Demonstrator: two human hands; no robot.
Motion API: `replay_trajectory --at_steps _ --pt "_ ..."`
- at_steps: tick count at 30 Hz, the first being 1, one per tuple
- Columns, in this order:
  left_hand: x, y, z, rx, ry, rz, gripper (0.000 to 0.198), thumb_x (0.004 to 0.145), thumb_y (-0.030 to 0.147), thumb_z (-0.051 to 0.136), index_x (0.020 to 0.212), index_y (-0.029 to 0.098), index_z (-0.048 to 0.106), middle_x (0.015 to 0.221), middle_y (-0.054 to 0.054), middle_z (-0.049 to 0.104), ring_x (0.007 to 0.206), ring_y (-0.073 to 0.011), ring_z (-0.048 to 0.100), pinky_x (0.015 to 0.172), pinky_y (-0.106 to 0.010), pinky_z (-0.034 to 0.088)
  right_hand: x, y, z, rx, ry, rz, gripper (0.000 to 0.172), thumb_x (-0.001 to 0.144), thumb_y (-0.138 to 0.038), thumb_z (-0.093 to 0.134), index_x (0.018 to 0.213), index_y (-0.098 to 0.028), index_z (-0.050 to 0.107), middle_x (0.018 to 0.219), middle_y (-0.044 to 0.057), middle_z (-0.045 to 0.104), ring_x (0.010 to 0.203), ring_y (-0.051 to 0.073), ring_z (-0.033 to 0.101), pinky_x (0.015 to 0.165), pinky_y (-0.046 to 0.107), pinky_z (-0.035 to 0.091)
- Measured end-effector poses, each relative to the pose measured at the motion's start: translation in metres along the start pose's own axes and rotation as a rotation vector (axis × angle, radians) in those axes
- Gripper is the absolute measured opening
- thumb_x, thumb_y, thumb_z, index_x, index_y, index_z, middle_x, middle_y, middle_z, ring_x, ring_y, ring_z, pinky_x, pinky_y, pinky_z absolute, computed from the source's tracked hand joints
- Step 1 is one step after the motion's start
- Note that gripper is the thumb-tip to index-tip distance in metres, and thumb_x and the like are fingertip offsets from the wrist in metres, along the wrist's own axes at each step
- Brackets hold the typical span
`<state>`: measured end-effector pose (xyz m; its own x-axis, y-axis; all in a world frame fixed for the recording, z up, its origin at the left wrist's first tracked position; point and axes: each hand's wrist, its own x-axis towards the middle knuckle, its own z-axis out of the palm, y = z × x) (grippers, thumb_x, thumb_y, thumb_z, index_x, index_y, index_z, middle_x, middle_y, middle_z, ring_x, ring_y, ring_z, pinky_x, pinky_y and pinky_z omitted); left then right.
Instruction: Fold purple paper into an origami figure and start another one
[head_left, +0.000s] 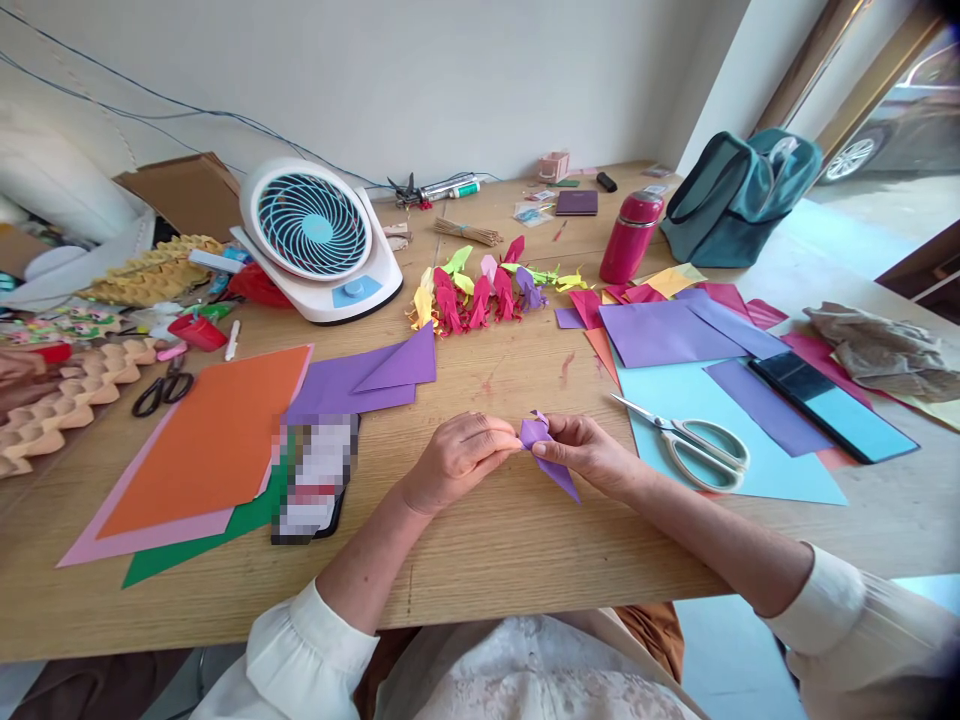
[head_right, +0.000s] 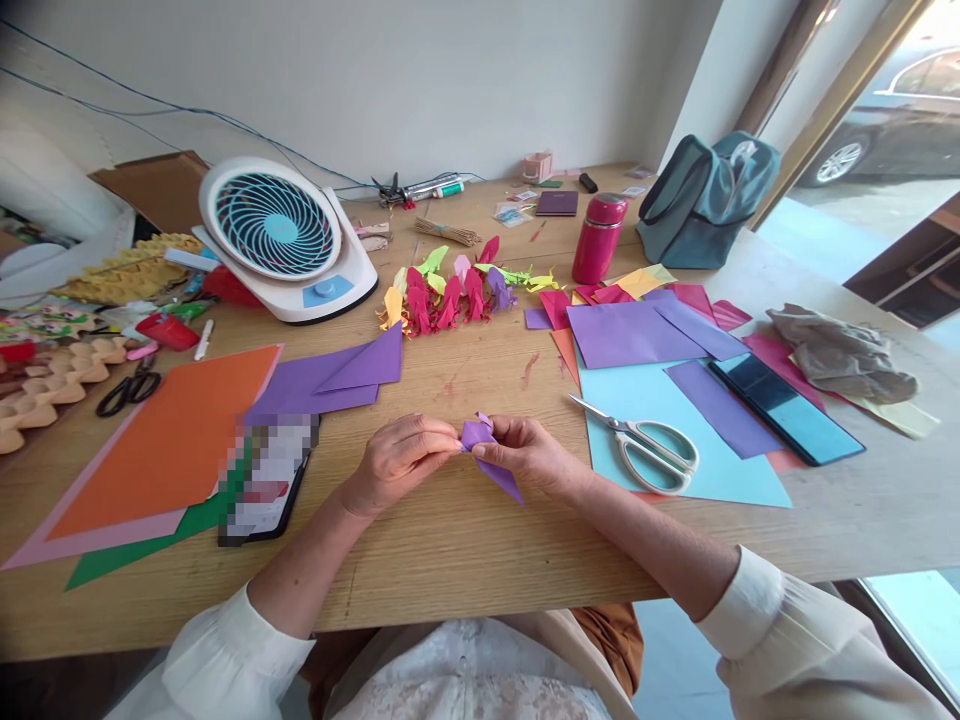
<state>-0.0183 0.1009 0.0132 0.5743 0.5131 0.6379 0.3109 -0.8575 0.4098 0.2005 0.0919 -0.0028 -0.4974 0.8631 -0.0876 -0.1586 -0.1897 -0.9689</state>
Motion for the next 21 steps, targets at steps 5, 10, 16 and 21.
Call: replay_trajectory --at_steps 5,10,16,21 --pt "-0.001 0.001 0.002 0.003 0.010 -0.019 0.016 0.092 0.016 0.062 0.100 0.024 0.073 0.093 -0.003 0.076 0.088 -0.0149 0.070 0.081 -0.025 0.050 0.001 0.003 -0.001 0.053 0.002 0.018 0.036 0.067 -0.048 0.085 0.076 -0.018 0.068 0.068 -0.003 0.052 0.063 0.011 0.042 0.060 0.025 0.032" --pt "0.001 0.003 0.001 0.011 -0.031 0.018 0.014 0.093 0.015 0.061 0.100 0.022 0.071 0.096 -0.004 0.075 0.089 -0.0137 0.070 0.081 -0.023 0.051 0.001 0.005 -0.003 0.068 -0.010 0.063 0.037 0.070 -0.049 0.083 0.077 -0.016 0.069 0.066 -0.003 0.053 0.059 0.009 0.039 0.057 0.024 0.028" --pt "0.003 0.005 -0.001 0.070 -0.025 0.088 0.010 0.094 0.014 0.060 0.098 0.019 0.068 0.094 -0.003 0.074 0.086 -0.0116 0.069 0.078 -0.022 0.052 0.002 0.009 -0.004 0.117 -0.007 0.034 0.032 0.073 -0.046 0.082 0.081 -0.018 0.068 0.070 -0.003 0.055 0.061 0.010 0.041 0.057 0.024 0.030" --pt "0.003 0.005 0.000 0.054 -0.025 0.085 0.009 0.093 0.013 0.062 0.098 0.019 0.067 0.091 -0.002 0.074 0.083 -0.0113 0.069 0.077 -0.021 0.051 0.004 0.011 -0.004 0.171 -0.012 0.025 0.029 0.071 -0.040 0.085 0.081 -0.020 0.066 0.070 -0.003 0.056 0.060 0.009 0.043 0.056 0.024 0.031"
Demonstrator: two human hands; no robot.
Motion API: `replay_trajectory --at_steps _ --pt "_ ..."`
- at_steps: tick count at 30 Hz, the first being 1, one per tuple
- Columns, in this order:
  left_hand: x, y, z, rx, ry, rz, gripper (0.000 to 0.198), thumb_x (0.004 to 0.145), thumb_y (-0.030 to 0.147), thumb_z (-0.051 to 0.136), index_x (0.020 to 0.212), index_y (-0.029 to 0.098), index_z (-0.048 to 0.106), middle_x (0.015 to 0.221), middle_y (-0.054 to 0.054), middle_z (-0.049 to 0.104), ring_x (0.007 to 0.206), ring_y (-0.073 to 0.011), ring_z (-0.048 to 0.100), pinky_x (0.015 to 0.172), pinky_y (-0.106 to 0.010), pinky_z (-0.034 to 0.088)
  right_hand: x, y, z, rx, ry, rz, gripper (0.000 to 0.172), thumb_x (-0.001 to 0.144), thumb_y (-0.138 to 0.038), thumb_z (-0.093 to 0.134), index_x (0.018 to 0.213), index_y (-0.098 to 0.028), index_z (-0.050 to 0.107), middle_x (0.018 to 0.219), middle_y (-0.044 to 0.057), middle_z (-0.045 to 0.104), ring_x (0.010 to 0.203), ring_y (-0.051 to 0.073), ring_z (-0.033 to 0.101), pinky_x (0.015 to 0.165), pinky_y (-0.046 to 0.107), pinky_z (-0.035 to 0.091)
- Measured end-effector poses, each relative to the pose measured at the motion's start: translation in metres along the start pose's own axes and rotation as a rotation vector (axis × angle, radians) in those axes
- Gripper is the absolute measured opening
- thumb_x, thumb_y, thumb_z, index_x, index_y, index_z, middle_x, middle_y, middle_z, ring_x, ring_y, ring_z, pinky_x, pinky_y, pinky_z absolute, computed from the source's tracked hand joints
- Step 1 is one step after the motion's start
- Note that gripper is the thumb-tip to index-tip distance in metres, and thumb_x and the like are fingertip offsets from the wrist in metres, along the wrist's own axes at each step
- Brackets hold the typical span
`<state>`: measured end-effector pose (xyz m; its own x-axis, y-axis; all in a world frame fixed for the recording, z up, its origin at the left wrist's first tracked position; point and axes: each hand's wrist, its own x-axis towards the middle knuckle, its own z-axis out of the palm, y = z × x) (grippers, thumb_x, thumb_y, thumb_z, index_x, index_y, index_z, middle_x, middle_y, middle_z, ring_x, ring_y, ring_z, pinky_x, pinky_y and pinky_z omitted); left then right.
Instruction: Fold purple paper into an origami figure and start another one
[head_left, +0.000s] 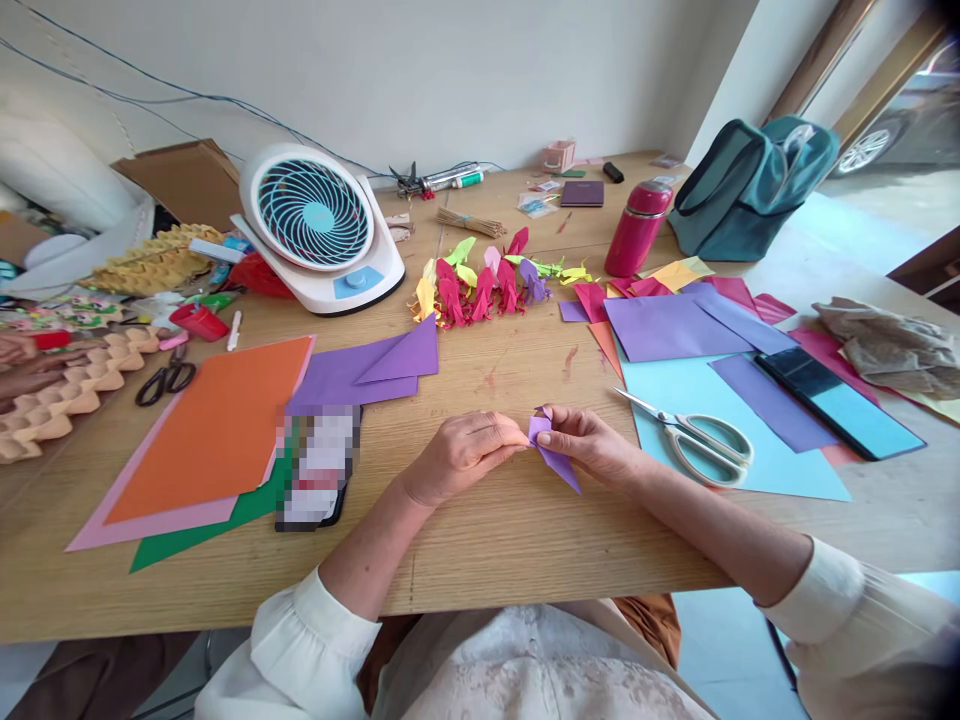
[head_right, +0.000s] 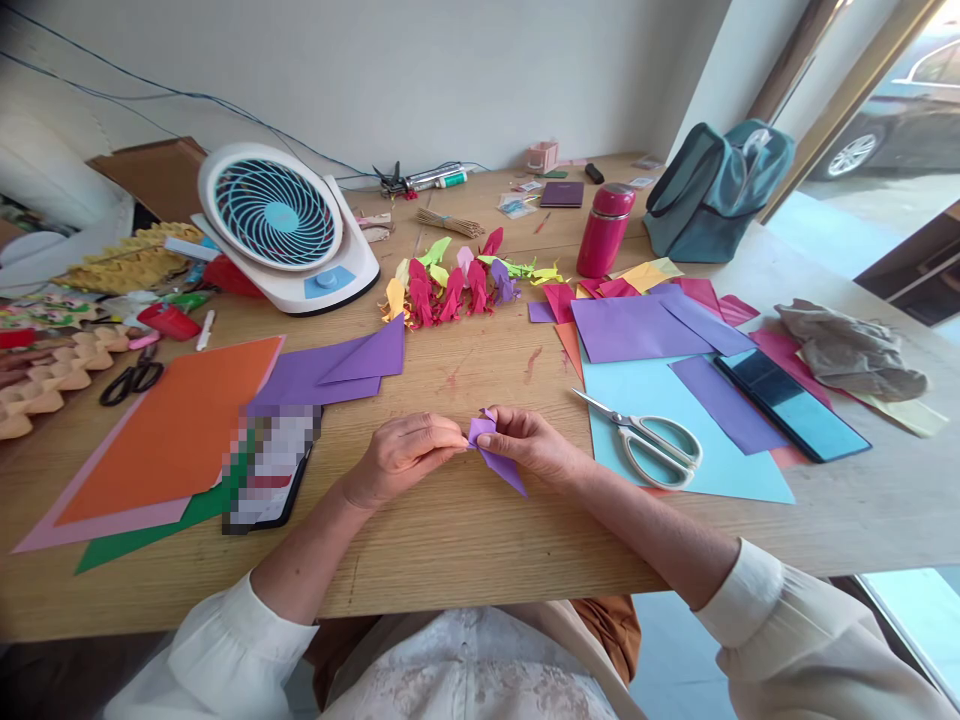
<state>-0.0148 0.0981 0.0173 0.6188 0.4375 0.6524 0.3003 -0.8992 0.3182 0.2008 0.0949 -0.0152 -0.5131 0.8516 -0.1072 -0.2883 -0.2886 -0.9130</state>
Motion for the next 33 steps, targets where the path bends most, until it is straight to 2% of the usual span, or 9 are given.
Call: replay_trajectory --at_steps 9,21,33 --pt "-0.0005 0.0007 -0.0013 -0.023 -0.027 -0.011 0.010 0.094 0.014 0.060 0.099 0.019 0.067 0.093 -0.003 0.074 0.084 -0.0111 0.069 0.076 -0.020 0.051 0.0004 0.0009 -0.0012 0.002 -0.036 -0.015 0.033 0.071 -0.037 0.086 0.082 -0.020 0.061 0.073 -0.003 0.058 0.062 0.009 0.047 0.056 0.022 0.036" --pt "-0.0021 -0.0018 0.0000 0.048 -0.017 0.003 0.011 0.093 0.013 0.061 0.100 0.019 0.067 0.094 -0.002 0.073 0.086 -0.0108 0.069 0.078 -0.020 0.052 0.0024 0.0031 -0.0014 0.023 0.008 -0.002 0.037 0.063 -0.033 0.090 0.084 -0.019 0.062 0.076 -0.003 0.060 0.064 0.009 0.049 0.059 0.022 0.036" --pt "0.0003 -0.0053 -0.0016 -0.078 -0.074 -0.016 0.015 0.093 0.010 0.059 0.102 0.019 0.066 0.102 -0.006 0.071 0.095 -0.0128 0.068 0.085 -0.023 0.053 0.0024 -0.0033 -0.0009 -0.049 -0.025 0.060 0.040 0.063 -0.043 0.089 0.076 -0.016 0.062 0.064 -0.005 0.051 0.056 0.007 0.040 0.054 0.022 0.028"
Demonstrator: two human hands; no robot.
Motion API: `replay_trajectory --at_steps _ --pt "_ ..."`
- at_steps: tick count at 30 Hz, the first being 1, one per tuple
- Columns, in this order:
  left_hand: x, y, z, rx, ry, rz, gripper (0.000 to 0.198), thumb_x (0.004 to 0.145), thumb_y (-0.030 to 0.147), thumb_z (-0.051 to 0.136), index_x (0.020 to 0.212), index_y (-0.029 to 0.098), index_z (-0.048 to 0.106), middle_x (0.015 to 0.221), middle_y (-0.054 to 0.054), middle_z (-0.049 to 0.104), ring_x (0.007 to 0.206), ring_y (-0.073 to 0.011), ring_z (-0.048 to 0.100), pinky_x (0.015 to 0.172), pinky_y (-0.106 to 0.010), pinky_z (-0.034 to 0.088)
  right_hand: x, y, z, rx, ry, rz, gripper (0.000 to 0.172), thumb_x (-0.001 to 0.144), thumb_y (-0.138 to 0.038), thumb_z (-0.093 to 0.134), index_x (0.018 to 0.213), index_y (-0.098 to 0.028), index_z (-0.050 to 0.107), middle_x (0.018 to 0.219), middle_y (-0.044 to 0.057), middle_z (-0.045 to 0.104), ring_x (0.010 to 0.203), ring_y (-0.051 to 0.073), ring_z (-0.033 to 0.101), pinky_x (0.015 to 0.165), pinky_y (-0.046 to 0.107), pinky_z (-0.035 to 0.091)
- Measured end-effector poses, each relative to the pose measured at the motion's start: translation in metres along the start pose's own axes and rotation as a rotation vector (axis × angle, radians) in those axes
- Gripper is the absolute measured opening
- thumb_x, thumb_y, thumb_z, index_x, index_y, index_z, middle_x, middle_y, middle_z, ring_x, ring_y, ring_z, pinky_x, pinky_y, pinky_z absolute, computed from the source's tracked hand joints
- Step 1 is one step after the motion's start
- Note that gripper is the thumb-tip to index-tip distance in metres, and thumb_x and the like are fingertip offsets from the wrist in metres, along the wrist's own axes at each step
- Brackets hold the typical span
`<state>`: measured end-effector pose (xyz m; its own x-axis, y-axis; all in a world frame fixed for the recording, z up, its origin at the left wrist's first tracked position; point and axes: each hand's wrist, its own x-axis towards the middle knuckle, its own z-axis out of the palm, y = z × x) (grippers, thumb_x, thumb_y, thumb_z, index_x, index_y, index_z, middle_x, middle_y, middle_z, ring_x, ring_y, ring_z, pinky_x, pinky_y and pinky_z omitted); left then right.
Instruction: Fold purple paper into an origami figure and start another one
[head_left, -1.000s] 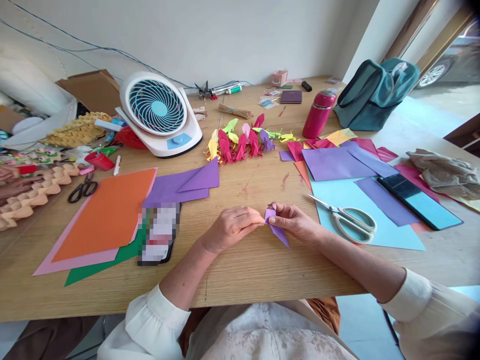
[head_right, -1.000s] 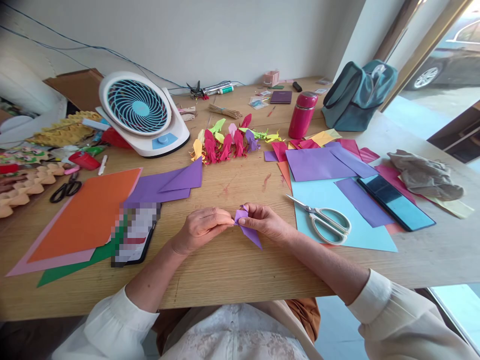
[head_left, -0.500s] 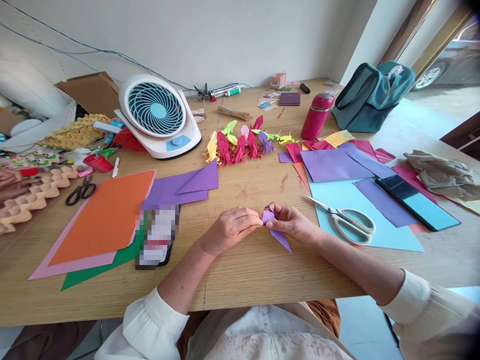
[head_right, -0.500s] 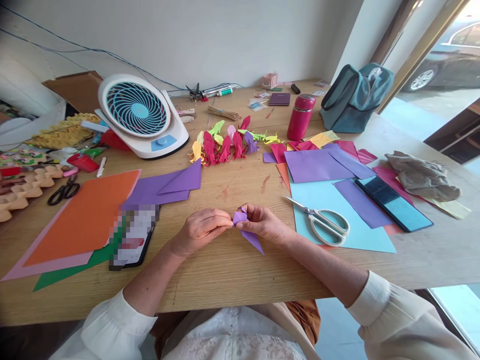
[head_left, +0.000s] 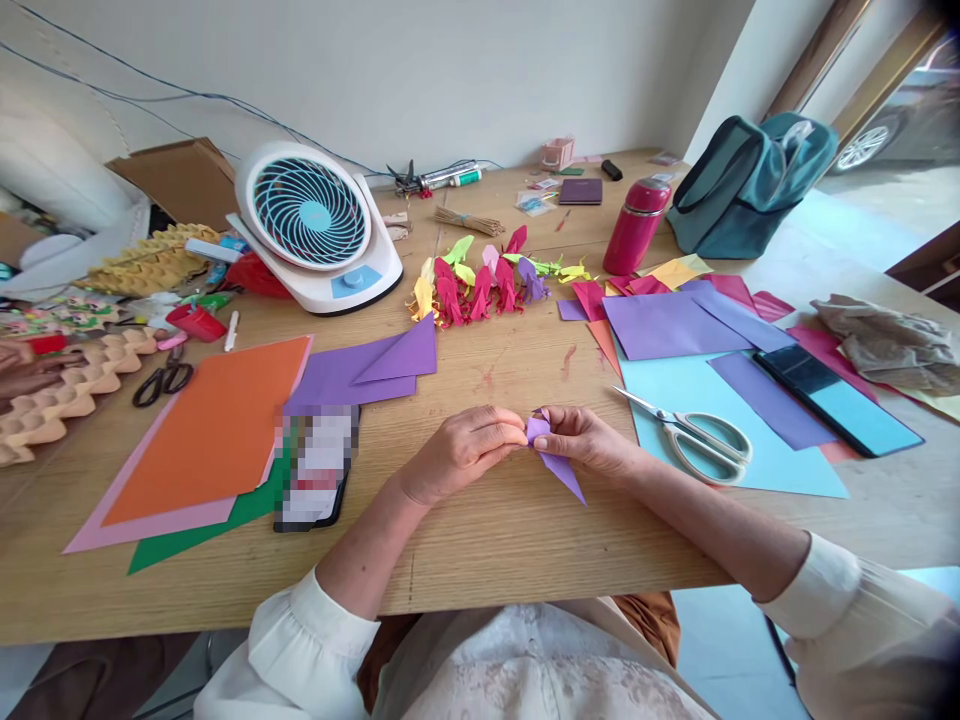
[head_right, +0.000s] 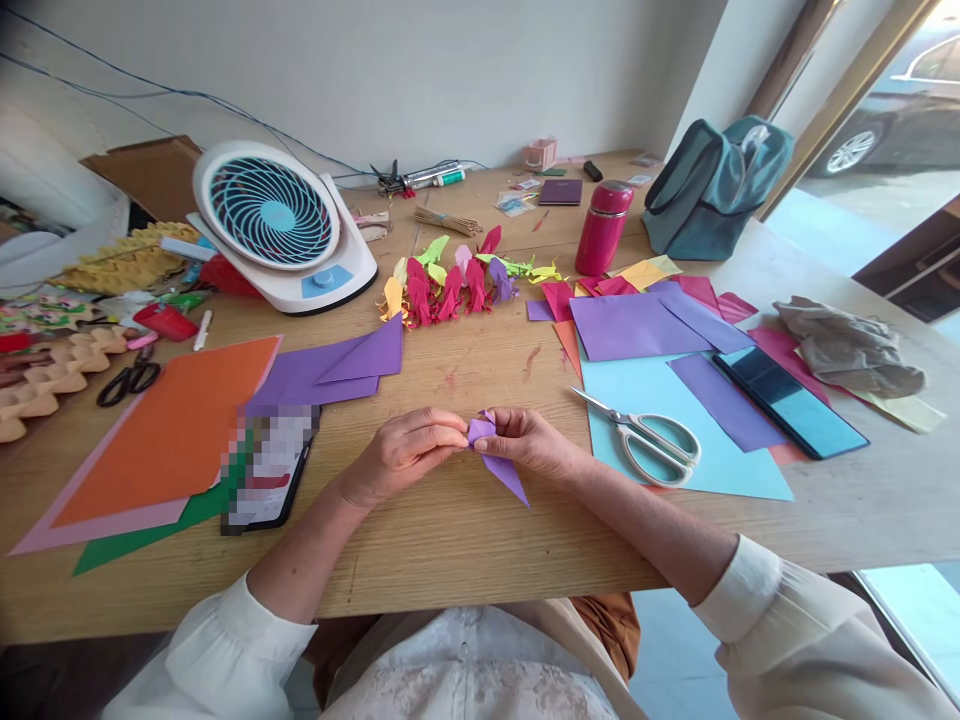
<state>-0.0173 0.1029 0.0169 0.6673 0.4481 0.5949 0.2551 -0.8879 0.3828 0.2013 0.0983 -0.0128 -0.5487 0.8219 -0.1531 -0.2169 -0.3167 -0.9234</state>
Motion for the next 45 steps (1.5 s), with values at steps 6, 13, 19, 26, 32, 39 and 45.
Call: replay_trajectory --at_steps 6,13,19,26,32,39,45 --pt "0.001 0.000 -0.003 -0.038 -0.010 -0.008 0.014 0.093 0.013 0.059 0.101 0.020 0.068 0.103 -0.006 0.071 0.095 -0.0136 0.067 0.086 -0.024 0.053 -0.001 0.000 0.000 -0.036 -0.010 0.021 0.039 0.065 -0.044 0.088 0.077 -0.016 0.062 0.063 -0.005 0.051 0.055 0.008 0.040 0.052 0.023 0.028" --pt "0.000 -0.002 -0.004 -0.011 -0.054 -0.030 0.011 0.095 0.018 0.059 0.098 0.021 0.069 0.102 -0.006 0.069 0.091 -0.0146 0.064 0.084 -0.027 0.051 -0.001 0.003 -0.002 -0.062 -0.029 0.005 0.038 0.067 -0.043 0.086 0.078 -0.016 0.062 0.064 -0.005 0.052 0.056 0.007 0.040 0.052 0.023 0.028" --pt "0.001 0.000 -0.001 0.013 -0.128 -0.073 0.014 0.097 0.016 0.052 0.096 0.019 0.066 0.100 -0.006 0.065 0.093 -0.0148 0.063 0.085 -0.026 0.049 -0.003 0.001 0.001 -0.056 -0.010 0.009 0.038 0.066 -0.042 0.087 0.079 -0.017 0.061 0.066 -0.005 0.052 0.058 0.008 0.042 0.054 0.022 0.030" --pt "0.004 0.004 0.003 0.005 -0.128 -0.143 0.013 0.094 0.012 0.051 0.091 0.018 0.062 0.095 -0.006 0.062 0.089 -0.0153 0.060 0.081 -0.027 0.048 -0.003 0.004 0.001 -0.071 0.021 -0.030 0.040 0.067 -0.042 0.086 0.082 -0.019 0.058 0.070 -0.005 0.052 0.059 0.008 0.042 0.054 0.023 0.031" --pt "0.003 0.007 0.006 -0.170 -0.127 -0.350 0.011 0.087 0.008 0.056 0.086 0.017 0.061 0.093 -0.003 0.060 0.080 -0.0118 0.059 0.076 -0.024 0.048 -0.003 0.006 0.001 -0.250 0.032 -0.146 0.030 0.077 -0.036 0.078 0.091 -0.019 0.057 0.079 -0.002 0.054 0.068 0.011 0.046 0.060 0.024 0.036" --pt "0.001 0.007 0.019 -0.414 -0.032 -0.711 0.006 0.078 0.013 0.061 0.073 0.016 0.060 0.071 0.001 0.061 0.064 -0.0100 0.054 0.061 -0.021 0.042 -0.006 0.008 0.003 -0.422 0.084 -0.235 0.021 0.082 -0.026 0.068 0.098 -0.022 0.054 0.086 -0.001 0.056 0.077 0.014 0.051 0.069 0.027 0.041" --pt "0.002 0.007 0.032 -0.674 0.088 -0.876 0.008 0.073 0.018 0.063 0.071 0.016 0.055 0.068 0.003 0.056 0.061 -0.0082 0.050 0.059 -0.020 0.038 -0.009 0.006 0.005 -0.600 0.140 -0.294 0.019 0.082 -0.017 0.061 0.099 -0.022 0.054 0.088 0.000 0.057 0.079 0.015 0.052 0.072 0.027 0.041"
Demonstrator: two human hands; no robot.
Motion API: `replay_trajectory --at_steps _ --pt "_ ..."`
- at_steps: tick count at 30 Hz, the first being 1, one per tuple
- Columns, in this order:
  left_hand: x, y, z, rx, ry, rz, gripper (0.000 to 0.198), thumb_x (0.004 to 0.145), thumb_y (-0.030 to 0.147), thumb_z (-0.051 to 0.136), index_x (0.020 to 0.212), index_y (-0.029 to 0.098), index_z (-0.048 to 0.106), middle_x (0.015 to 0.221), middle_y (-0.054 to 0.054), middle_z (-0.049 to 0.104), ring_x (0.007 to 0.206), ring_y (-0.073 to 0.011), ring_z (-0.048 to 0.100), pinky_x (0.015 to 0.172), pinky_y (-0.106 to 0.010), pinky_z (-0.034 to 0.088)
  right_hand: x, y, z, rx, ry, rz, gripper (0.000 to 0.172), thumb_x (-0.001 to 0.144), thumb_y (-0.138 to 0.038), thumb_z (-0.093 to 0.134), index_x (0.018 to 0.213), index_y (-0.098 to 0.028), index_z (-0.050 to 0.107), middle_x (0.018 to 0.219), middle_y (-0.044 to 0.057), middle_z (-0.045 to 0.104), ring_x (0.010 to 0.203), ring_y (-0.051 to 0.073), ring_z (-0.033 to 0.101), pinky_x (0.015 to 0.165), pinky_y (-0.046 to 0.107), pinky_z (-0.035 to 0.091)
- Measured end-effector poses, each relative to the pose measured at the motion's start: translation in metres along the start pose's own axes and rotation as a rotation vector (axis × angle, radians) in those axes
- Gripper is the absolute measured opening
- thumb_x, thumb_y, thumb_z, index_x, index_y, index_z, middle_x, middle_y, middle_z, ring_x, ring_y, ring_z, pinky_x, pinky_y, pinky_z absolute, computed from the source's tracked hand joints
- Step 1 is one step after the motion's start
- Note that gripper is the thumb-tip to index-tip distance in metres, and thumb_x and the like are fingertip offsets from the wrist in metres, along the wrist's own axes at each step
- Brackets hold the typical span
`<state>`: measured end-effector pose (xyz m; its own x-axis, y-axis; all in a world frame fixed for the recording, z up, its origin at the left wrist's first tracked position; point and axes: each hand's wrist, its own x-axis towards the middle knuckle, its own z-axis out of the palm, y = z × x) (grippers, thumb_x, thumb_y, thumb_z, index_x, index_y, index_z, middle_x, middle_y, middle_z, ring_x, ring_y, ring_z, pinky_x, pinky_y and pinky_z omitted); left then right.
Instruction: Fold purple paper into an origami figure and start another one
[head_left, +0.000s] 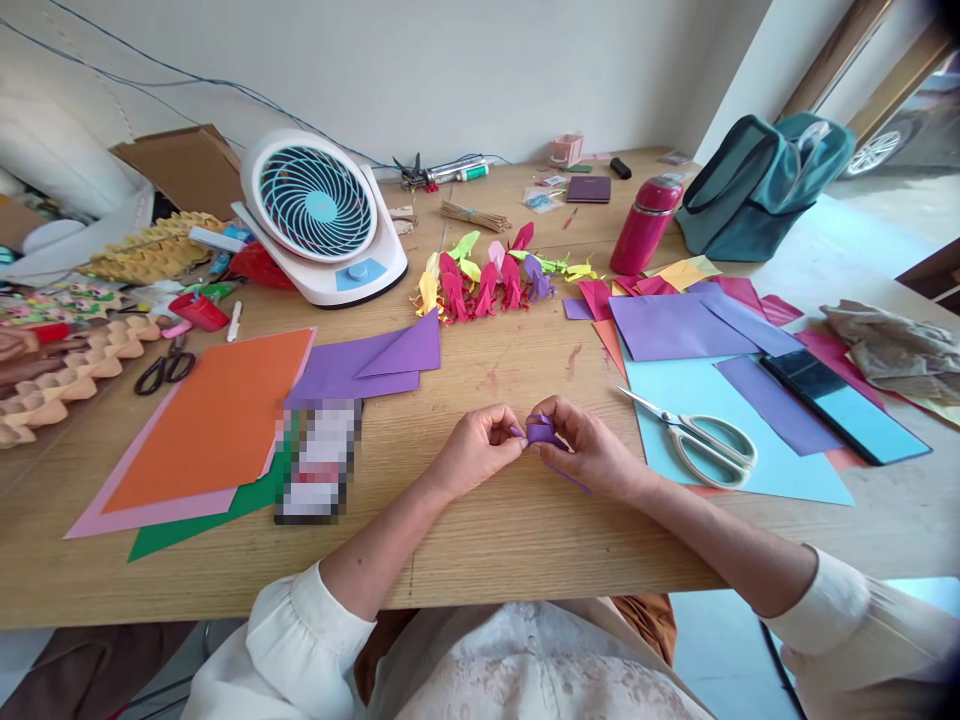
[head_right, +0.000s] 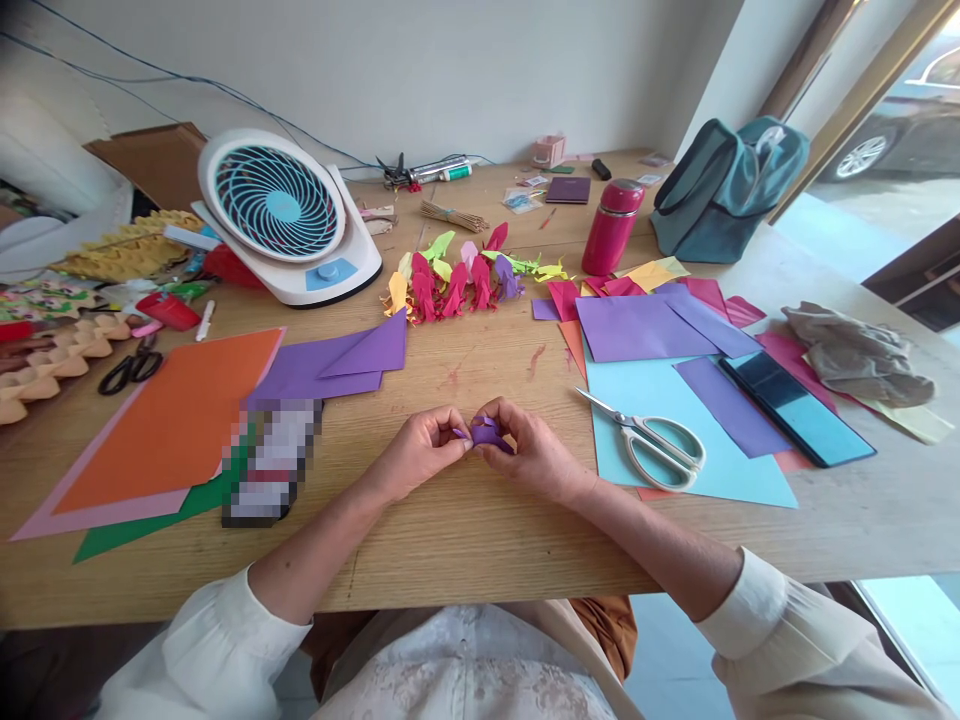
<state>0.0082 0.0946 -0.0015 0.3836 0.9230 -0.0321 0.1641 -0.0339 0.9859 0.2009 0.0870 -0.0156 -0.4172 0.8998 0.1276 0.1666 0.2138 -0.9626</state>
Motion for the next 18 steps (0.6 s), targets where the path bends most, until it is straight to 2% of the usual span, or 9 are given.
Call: replay_trajectory --at_steps 6,13,18 --pt "-0.0025 0.0042 0.0059 -0.104 0.025 -0.052 0.007 0.074 0.019 0.062 0.076 0.016 0.055 0.067 0.005 0.053 0.056 -0.0065 0.043 0.053 -0.019 0.033 -0.0011 -0.0065 -0.0001 -0.082 0.023 -0.015 0.021 0.081 -0.012 0.058 0.099 -0.022 0.054 0.088 0.000 0.059 0.078 0.015 0.053 0.070 0.026 0.040" --pt "-0.0025 0.0017 0.0025 -0.100 0.003 -0.013 0.010 0.082 0.024 0.063 0.085 0.015 0.061 0.073 0.002 0.057 0.058 -0.0070 0.049 0.058 -0.020 0.039 -0.0008 -0.0050 -0.0005 -0.029 -0.011 0.007 0.026 0.083 -0.015 0.059 0.107 -0.023 0.054 0.091 0.001 0.061 0.079 0.015 0.055 0.071 0.027 0.041" --pt "-0.0032 -0.0038 0.0065 0.029 0.091 0.058 0.003 0.084 0.016 0.059 0.086 0.016 0.059 0.078 0.000 0.061 0.069 -0.0100 0.056 0.066 -0.021 0.045 0.0002 -0.0049 0.0013 -0.016 -0.029 0.026 0.033 0.084 -0.016 0.059 0.115 -0.023 0.053 0.105 0.004 0.064 0.092 0.019 0.059 0.078 0.030 0.044"
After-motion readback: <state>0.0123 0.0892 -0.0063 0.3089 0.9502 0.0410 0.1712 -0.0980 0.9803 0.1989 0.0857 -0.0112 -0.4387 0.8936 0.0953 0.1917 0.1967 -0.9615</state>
